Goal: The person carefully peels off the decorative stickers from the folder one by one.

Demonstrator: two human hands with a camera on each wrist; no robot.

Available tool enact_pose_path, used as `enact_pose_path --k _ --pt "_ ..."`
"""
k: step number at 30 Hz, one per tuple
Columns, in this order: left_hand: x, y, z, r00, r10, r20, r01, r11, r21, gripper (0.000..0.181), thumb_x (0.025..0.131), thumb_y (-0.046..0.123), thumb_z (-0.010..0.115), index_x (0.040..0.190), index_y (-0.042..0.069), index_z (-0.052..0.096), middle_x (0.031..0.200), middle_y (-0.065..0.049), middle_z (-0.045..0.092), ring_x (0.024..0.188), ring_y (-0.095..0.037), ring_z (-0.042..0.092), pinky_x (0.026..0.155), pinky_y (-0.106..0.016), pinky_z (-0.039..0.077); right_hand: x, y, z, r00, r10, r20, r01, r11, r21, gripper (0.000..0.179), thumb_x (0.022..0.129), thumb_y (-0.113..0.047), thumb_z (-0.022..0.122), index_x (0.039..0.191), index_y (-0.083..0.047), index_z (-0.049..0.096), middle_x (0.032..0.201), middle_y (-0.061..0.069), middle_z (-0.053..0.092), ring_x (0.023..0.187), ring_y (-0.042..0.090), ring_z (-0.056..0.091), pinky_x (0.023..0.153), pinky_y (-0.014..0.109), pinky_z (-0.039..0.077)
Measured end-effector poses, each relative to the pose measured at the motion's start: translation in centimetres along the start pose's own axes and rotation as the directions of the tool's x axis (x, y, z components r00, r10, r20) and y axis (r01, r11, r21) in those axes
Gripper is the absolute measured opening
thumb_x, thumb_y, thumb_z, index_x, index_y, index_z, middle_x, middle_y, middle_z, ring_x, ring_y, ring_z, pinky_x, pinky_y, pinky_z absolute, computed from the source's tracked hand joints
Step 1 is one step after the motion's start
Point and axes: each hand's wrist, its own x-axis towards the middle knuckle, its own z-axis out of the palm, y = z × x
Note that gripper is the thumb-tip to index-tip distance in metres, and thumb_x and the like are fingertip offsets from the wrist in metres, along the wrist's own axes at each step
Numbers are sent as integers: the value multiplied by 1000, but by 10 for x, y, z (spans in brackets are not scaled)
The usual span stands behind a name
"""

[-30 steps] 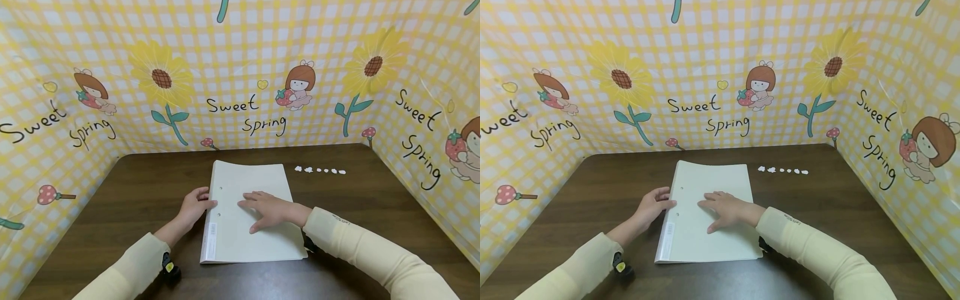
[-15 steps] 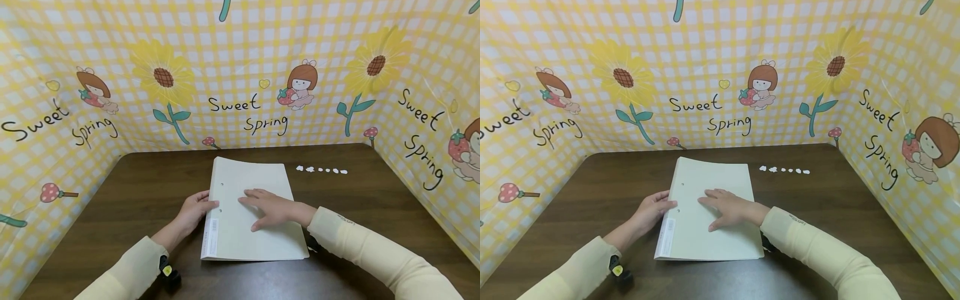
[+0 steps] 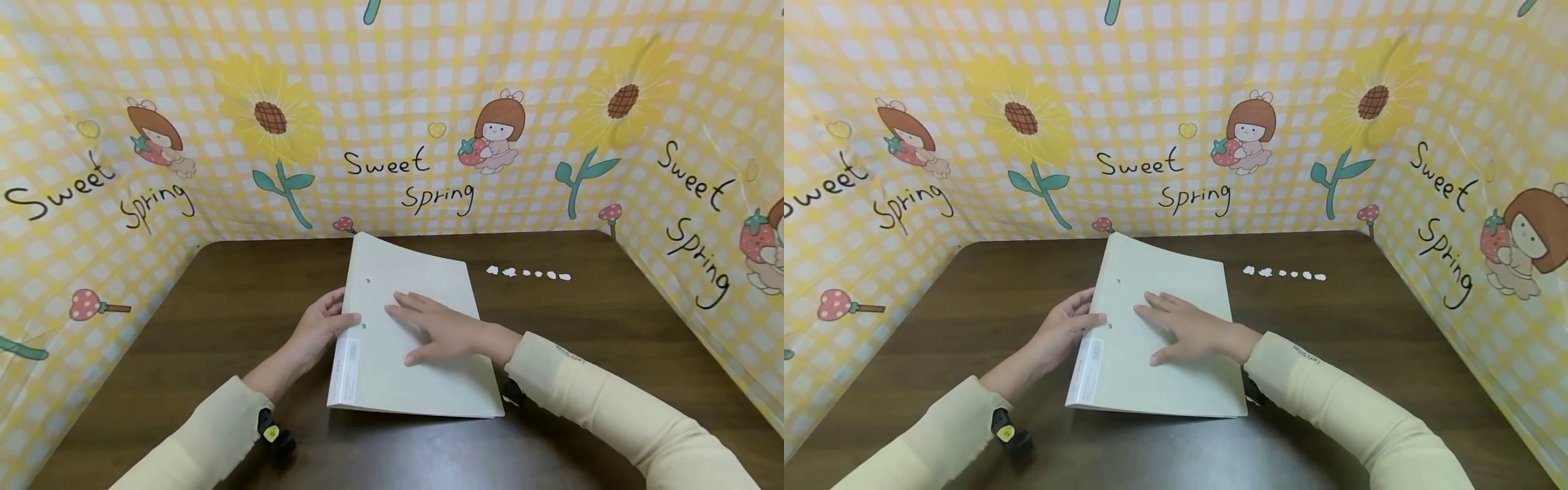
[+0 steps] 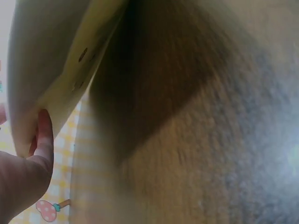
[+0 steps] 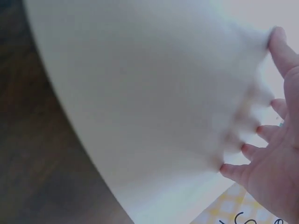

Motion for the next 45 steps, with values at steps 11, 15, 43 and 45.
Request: enact_pose_path --k 11,15,43,45 --pt "-5 19 6 997 72 5 -72 996 -50 64 95 14 64 150 10 32 134 -21 52 95 -20 66 78 -34 55 6 -12 -6 989 -60 -133 72 993 88 83 91 -58 57 157 -28 17 163 2 4 147 23 3 115 46 14" --pt "-7 22 9 995 93 37 -87 987 -137 62 98 15 57 152 11 28 135 -21 51 95 -17 67 77 -32 55 8 -16 -9 984 -62 -169 83 990 116 80 93 -53 58 157 -26 18 163 2 6 147 22 4 114 48 17" --pt "-3 41 33 925 315 214 -238 917 -321 62 99 -4 43 155 6 19 154 -16 30 126 -18 47 93 -28 48 3 -21 -38 921 -64 -384 180 945 273 78 93 -55 57 155 -18 27 161 11 15 146 26 14 111 55 21" --pt "-3 43 35 919 327 219 -251 915 -315 62 98 -4 42 155 5 18 154 -17 29 126 -17 47 93 -28 47 2 -22 -40 917 -72 -392 190 943 272 81 92 -58 55 155 -16 27 160 12 16 146 25 15 111 54 22"
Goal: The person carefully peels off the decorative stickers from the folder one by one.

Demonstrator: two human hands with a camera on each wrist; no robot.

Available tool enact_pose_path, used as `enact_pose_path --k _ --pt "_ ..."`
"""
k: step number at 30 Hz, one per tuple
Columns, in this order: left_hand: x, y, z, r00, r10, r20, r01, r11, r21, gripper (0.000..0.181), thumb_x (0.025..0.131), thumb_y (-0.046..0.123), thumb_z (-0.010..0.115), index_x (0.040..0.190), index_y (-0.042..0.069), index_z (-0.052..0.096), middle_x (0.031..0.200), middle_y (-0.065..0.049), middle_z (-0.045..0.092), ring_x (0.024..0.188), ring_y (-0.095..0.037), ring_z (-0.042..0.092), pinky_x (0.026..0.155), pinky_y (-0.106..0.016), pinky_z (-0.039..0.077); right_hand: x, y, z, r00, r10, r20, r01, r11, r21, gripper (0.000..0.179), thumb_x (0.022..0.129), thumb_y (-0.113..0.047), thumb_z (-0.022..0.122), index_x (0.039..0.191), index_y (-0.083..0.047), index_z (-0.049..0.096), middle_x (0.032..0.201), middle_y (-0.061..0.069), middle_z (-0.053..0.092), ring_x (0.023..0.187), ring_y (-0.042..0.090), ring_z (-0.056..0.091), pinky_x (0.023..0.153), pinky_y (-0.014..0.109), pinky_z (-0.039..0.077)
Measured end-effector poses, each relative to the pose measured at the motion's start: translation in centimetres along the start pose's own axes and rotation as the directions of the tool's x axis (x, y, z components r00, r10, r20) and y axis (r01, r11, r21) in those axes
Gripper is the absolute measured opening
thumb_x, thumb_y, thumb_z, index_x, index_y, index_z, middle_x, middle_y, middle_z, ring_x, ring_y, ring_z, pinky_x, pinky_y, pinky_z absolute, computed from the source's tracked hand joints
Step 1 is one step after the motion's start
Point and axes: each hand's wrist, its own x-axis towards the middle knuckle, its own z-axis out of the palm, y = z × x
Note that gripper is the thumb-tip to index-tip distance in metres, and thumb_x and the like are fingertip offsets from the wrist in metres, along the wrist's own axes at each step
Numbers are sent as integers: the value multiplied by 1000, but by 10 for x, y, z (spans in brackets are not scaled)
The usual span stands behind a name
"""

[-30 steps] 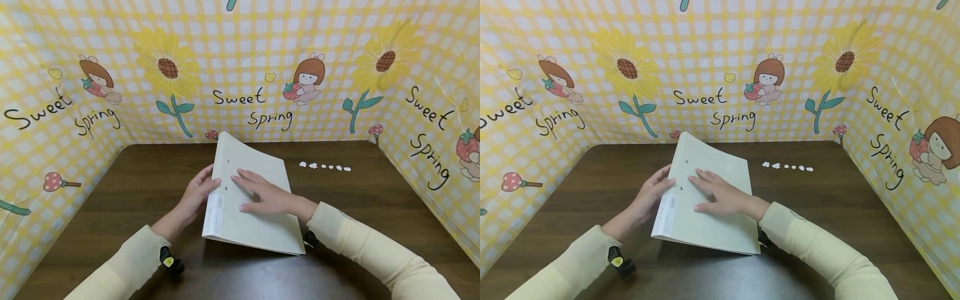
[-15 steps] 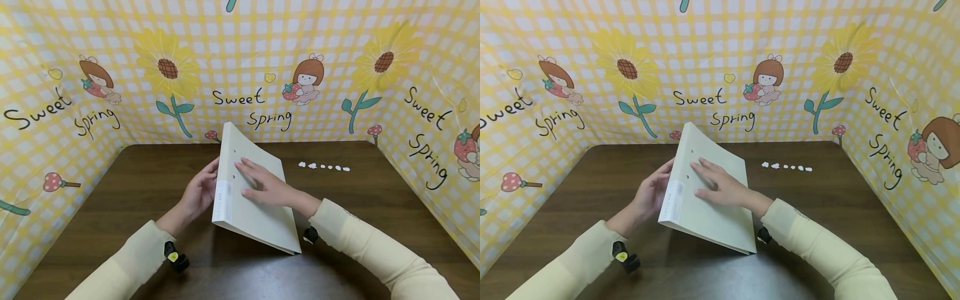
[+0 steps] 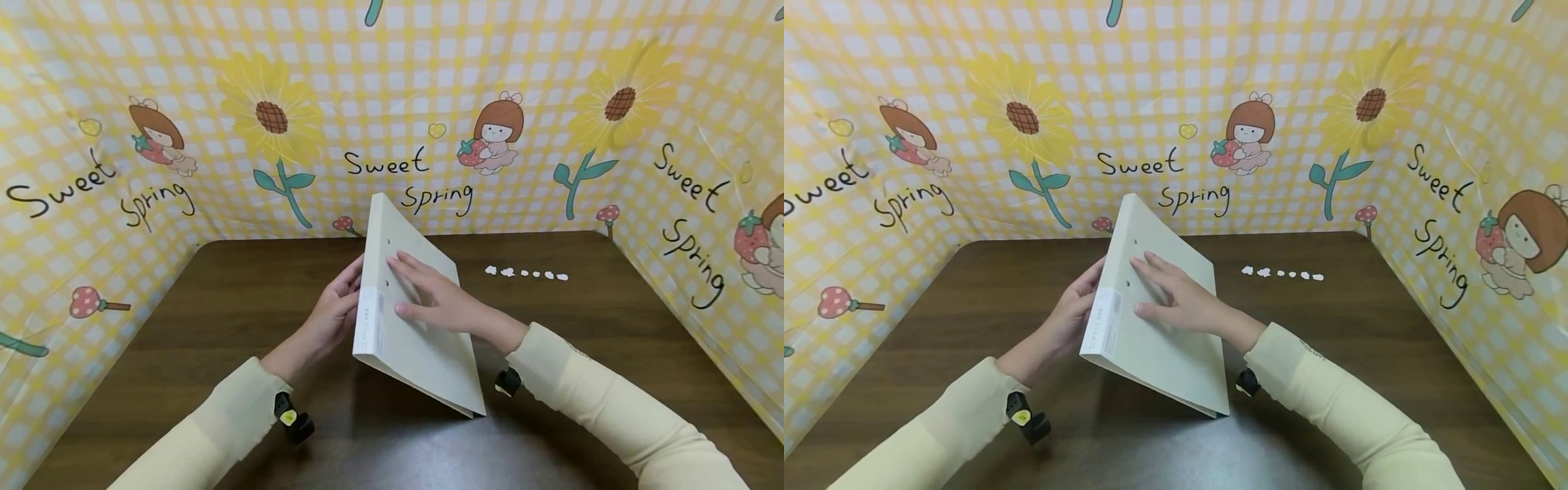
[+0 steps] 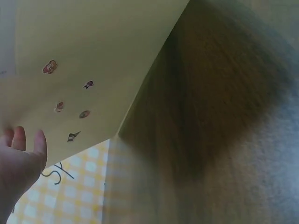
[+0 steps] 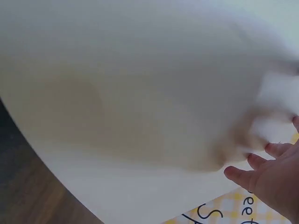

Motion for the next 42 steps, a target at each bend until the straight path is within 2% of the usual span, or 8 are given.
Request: enact_pose_path --k 9,12,17,22,26,31,36,42 --pt "9 10 8 993 104 50 -106 994 35 61 96 -8 43 153 -2 21 152 -23 31 127 -18 47 96 -29 46 3 -10 -11 998 -24 -61 29 997 71 86 90 -64 52 155 -15 25 160 7 17 146 21 14 110 54 25" --pt "12 13 12 992 121 41 -123 991 52 59 96 -8 44 152 -3 24 150 -21 34 129 -19 44 97 -28 45 5 -12 -13 995 -53 -84 61 994 94 86 90 -61 54 155 -11 25 160 7 19 146 19 13 111 51 24" --pt "15 19 16 989 145 13 -145 979 142 56 97 -4 50 150 -1 32 145 -18 42 127 -22 44 98 -29 43 6 -15 -15 994 -65 -90 79 984 161 86 92 -58 55 156 -12 22 160 9 17 146 16 13 111 48 25" --pt "17 26 22 987 161 4 -158 965 208 54 98 0 52 150 2 35 144 -15 45 128 -22 45 102 -33 41 7 -18 -18 996 -30 -83 48 972 231 85 91 -59 54 157 -17 19 161 1 16 142 22 27 103 53 37" --pt "20 33 29 987 161 -10 -154 958 241 53 99 5 54 149 5 38 145 -11 46 129 -22 45 104 -34 39 8 -22 -20 996 -34 -84 56 958 280 76 97 -39 57 157 -18 16 160 -1 18 137 25 37 98 46 45" --pt "24 36 32 980 197 -26 -177 923 341 50 98 7 58 146 9 45 144 -4 49 126 -22 46 103 -39 38 7 -24 -19 996 -8 -89 39 938 344 72 98 -3 55 156 -11 14 161 5 15 134 30 41 100 44 42" --pt "27 35 34 973 231 -24 -197 875 442 47 97 9 60 143 8 49 144 -2 49 129 -22 43 105 -44 33 4 -23 -16 994 34 -99 9 915 404 76 97 4 53 156 -12 9 160 12 18 130 34 44 99 47 42" --pt "31 28 34 964 265 15 -237 834 499 47 97 8 61 142 5 50 138 -7 50 131 -20 41 105 -44 36 -1 -19 -16 990 42 -137 23 898 439 76 95 7 54 156 -8 12 158 13 21 126 33 48 95 38 47"
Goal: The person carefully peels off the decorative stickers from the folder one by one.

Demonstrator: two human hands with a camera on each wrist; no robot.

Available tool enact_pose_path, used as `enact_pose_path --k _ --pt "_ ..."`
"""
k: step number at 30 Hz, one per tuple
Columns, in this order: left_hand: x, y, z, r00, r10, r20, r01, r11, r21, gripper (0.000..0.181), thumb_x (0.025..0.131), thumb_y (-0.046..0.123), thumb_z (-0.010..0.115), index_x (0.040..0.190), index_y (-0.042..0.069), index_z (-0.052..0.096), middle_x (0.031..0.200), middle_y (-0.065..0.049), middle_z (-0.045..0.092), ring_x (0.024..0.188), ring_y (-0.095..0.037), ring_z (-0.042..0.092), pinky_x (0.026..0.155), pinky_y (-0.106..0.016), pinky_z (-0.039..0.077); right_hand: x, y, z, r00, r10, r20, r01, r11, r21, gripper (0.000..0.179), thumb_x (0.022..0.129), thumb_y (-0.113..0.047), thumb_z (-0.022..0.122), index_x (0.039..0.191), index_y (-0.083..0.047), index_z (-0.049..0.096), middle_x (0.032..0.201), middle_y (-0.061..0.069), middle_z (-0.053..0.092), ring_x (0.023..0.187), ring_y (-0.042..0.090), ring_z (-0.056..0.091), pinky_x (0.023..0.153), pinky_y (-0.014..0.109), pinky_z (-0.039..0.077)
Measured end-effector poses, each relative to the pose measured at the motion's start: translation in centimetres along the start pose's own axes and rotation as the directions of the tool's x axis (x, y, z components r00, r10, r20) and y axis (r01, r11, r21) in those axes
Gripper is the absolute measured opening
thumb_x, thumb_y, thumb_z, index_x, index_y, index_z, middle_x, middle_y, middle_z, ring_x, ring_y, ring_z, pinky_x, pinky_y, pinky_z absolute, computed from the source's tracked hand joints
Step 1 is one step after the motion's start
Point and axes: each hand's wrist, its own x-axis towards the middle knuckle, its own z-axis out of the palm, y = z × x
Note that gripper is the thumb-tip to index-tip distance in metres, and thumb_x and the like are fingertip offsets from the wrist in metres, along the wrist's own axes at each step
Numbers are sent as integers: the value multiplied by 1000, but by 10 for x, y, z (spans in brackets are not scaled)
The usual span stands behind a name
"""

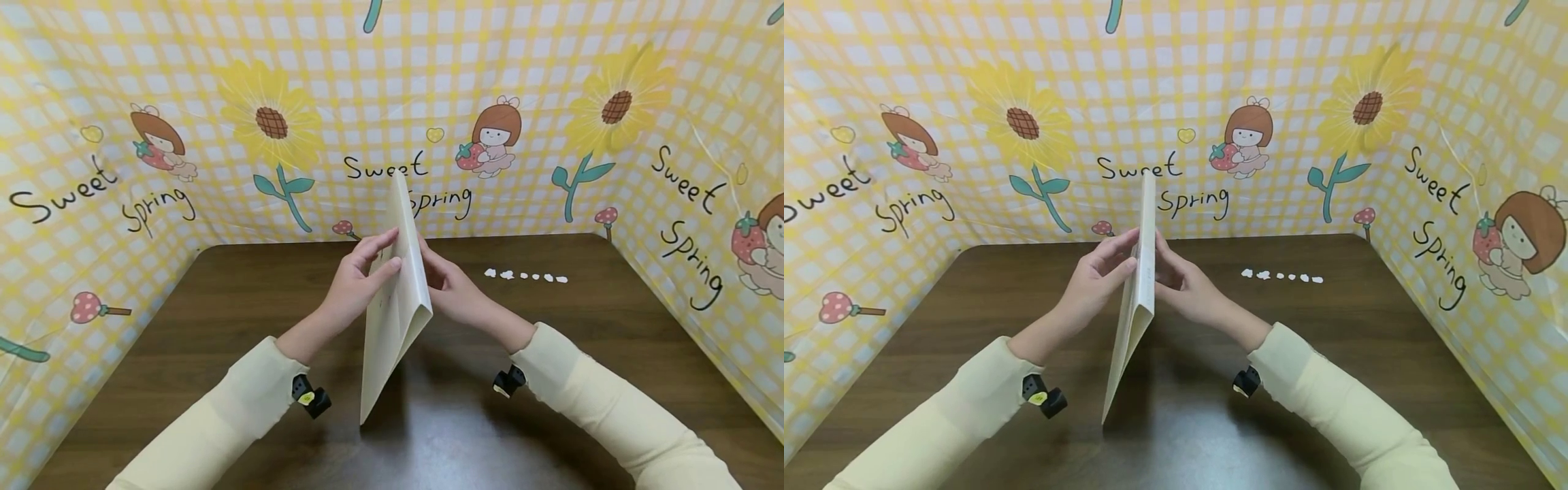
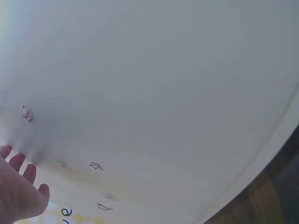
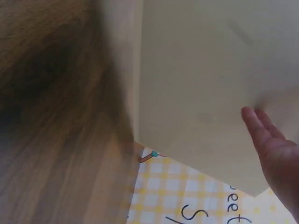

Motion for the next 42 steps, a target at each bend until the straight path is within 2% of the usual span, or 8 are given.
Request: enact_pose_path --k 3,8,13,19,27,34,40,42 --pt "0 -4 3 1000 14 8 -14 999 28 48 96 8 62 142 6 51 136 -7 51 130 -18 41 105 -47 36 -5 3 -4 1000 0 -8 0 1000 17 69 98 1 53 155 -6 16 160 10 18 129 32 44 94 34 47" --pt "-2 -9 7 1000 23 21 -25 996 81 51 94 11 66 143 11 51 138 -2 50 130 -16 41 106 -52 32 -11 5 -9 1000 18 -8 -17 992 124 67 101 -27 54 155 -8 18 160 7 17 131 30 42 93 36 49" --pt "-1 -13 10 998 48 36 -52 991 122 52 94 10 66 143 10 50 142 -3 48 130 -17 40 106 -56 27 -14 0 -13 999 38 -38 -31 984 178 69 100 -40 50 155 -9 22 154 18 31 119 26 54 87 37 52" --pt "-5 3 17 998 39 59 -45 993 105 50 93 3 64 141 0 49 143 -14 46 132 -26 38 105 -60 28 -16 -9 -20 995 12 -99 1 991 134 63 103 -30 49 154 -4 23 151 21 35 122 28 52 86 34 53" --pt "-8 12 26 996 23 82 -29 997 73 48 92 0 65 137 -6 51 144 -19 44 135 -30 36 106 -57 29 -19 -15 -32 998 -31 -55 35 996 86 60 102 -18 53 153 -4 26 145 24 42 124 30 52 90 39 50" --pt "-9 3 32 992 0 125 -15 992 123 51 90 2 68 137 -4 50 145 -18 44 135 -28 37 109 -53 28 -24 -16 -41 996 75 -57 -75 997 5 56 100 -10 53 151 -1 31 134 27 51 112 29 59 83 34 54" --pt "-12 -3 34 986 -29 163 -3 982 189 53 88 3 71 137 -4 51 143 -16 47 135 -29 39 110 -46 29 -30 -13 -42 973 215 -84 -219 975 -39 59 94 -9 58 149 -3 37 128 24 54 108 31 60 82 33 54" --pt "-11 -17 34 984 -40 172 6 980 198 55 88 5 72 138 -2 51 143 -14 48 135 -27 38 111 -44 28 -31 -12 -42 964 249 -92 -253 966 -44 61 92 -9 60 149 -4 38 128 23 54 107 30 60 81 33 54"
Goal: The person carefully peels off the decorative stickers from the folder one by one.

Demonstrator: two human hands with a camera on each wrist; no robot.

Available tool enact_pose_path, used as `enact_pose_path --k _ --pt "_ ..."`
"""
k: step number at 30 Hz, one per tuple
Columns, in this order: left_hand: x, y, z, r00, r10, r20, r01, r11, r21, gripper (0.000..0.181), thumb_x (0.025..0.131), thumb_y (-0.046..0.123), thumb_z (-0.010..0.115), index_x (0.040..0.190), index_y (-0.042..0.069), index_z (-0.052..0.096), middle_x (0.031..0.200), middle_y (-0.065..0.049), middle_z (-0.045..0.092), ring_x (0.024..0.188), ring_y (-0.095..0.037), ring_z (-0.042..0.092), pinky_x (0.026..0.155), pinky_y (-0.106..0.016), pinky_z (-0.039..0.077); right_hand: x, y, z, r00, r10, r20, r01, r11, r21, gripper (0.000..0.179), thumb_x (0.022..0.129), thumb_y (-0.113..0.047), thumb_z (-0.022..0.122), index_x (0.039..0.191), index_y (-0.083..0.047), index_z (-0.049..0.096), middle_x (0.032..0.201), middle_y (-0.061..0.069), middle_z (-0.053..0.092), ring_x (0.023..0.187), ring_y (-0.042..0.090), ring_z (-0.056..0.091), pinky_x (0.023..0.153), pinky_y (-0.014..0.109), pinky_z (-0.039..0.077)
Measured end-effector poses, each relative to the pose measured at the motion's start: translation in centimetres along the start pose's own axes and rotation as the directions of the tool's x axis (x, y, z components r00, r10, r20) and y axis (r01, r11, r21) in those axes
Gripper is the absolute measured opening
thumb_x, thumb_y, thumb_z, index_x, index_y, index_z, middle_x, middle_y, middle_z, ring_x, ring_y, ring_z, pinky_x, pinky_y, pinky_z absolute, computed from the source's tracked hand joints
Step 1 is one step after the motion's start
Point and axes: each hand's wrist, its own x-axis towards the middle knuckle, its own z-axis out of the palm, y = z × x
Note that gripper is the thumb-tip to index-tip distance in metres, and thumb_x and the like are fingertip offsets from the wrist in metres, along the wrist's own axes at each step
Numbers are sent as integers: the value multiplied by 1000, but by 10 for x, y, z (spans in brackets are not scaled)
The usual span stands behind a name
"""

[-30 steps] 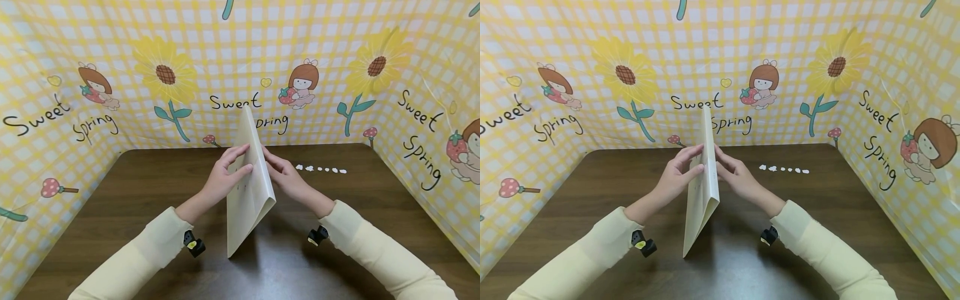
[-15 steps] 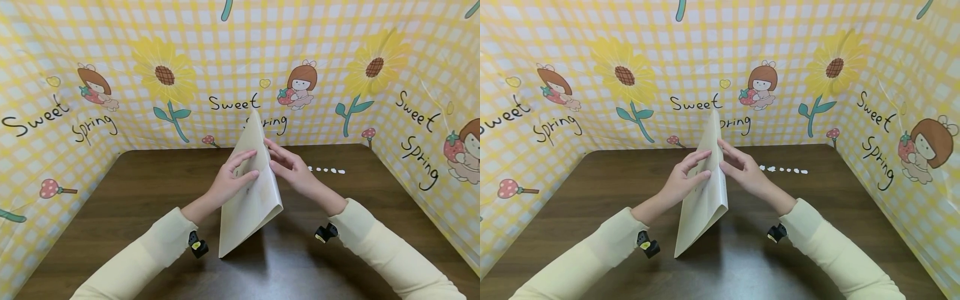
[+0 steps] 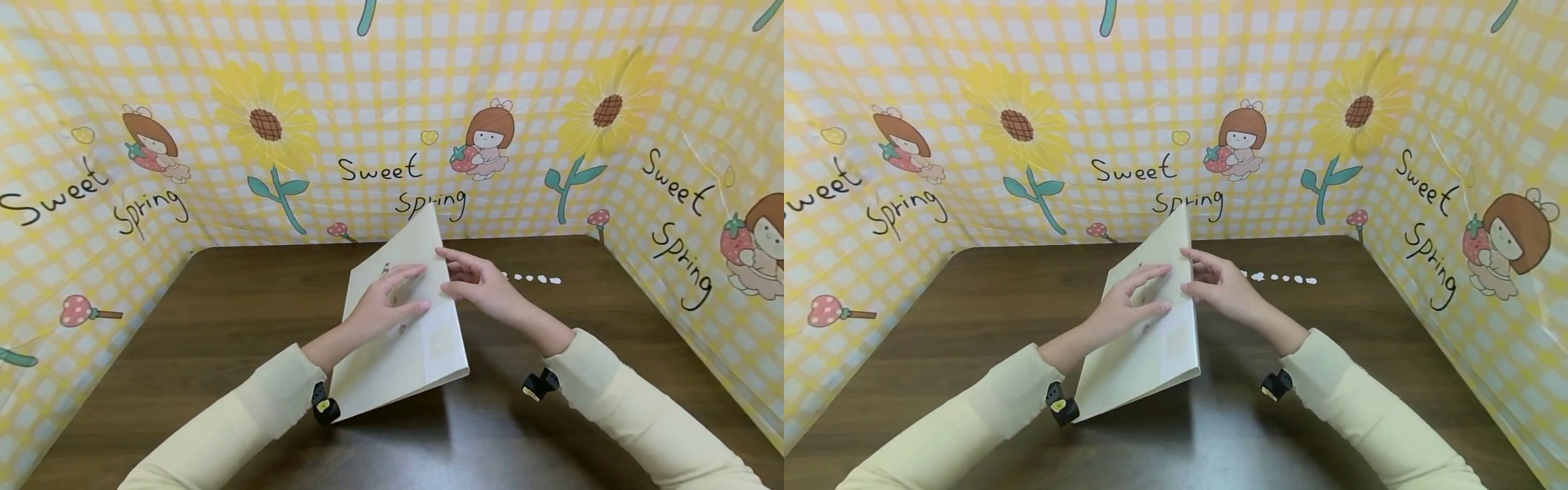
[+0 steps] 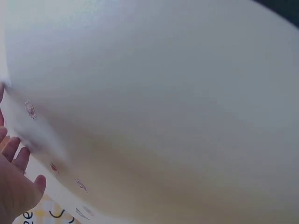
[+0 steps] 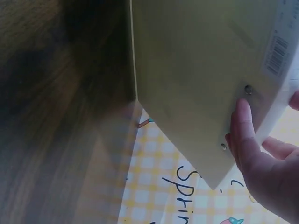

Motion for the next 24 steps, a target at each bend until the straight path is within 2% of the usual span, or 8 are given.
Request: enact_pose_path --k 5,10,13,17,20,24 --pt "3 -33 3 1000 7 14 -7 1000 17 58 87 16 75 140 8 53 143 -4 48 135 -20 39 111 -41 28 -1 6 2 998 57 -25 -57 998 12 62 90 -6 61 148 -4 39 128 22 55 104 27 61 78 32 55" --pt "-2 -42 -2 1000 18 25 -20 998 68 60 87 22 76 141 11 53 143 0 48 135 -17 39 110 -43 30 -4 13 3 995 90 -45 -90 996 8 63 89 -4 60 148 -3 38 129 23 54 109 30 59 80 30 53" --pt "-7 -49 -9 999 -3 38 0 995 98 62 87 24 76 142 10 51 146 0 46 137 -17 36 110 -45 30 -5 20 3 993 106 -54 -107 994 -8 64 89 -2 59 149 -2 37 127 23 54 110 31 59 80 29 53" --pt "-15 -62 -21 996 -44 77 32 990 140 67 87 27 75 145 8 46 150 -5 40 139 -21 32 109 -49 30 -7 29 1 990 124 -71 -126 992 -18 64 89 0 59 148 -1 36 127 24 55 110 32 58 79 28 52" --pt "-22 -72 -31 990 -82 112 57 976 210 73 86 31 76 147 8 42 153 -8 35 140 -26 31 110 -51 28 -8 37 -2 987 140 -74 -142 989 -29 64 89 0 59 149 -1 36 128 24 55 113 32 57 80 27 52" --pt "-30 -86 -44 982 -134 131 84 939 334 81 84 38 77 149 7 38 155 -10 30 141 -31 27 110 -55 25 -10 48 -6 985 157 -67 -161 986 -50 65 89 0 60 149 0 35 131 24 54 118 33 55 83 29 52"
